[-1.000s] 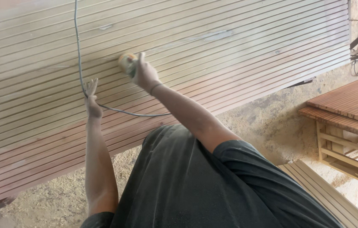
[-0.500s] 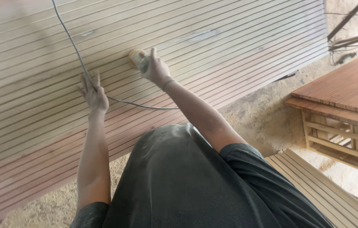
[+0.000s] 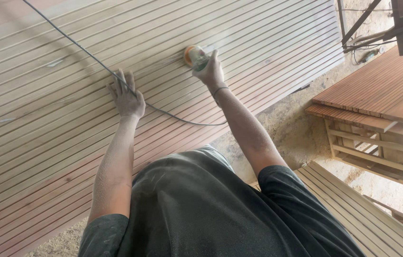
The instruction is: The person uses an orbital sander to smooth the surface of a large wooden slatted panel. They move the sander systematically across the slats, generating sawdust, and briefly pause to reposition before continuing.
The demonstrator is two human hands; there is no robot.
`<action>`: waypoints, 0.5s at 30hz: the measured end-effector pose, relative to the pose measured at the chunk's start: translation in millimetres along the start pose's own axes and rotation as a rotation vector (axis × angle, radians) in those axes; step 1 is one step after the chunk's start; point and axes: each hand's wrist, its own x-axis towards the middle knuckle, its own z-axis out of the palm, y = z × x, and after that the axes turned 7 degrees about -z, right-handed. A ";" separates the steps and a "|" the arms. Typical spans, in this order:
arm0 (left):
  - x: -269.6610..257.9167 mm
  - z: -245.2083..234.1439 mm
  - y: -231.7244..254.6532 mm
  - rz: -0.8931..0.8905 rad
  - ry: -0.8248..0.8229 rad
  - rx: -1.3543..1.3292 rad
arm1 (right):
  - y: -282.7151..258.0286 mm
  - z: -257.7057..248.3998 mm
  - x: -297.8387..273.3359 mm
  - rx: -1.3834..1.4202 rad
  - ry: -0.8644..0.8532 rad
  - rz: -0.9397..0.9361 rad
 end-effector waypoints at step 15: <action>43.1 69.2 68.9 0.369 0.065 0.089 | 120.7 -86.6 59.6 0.048 0.153 0.150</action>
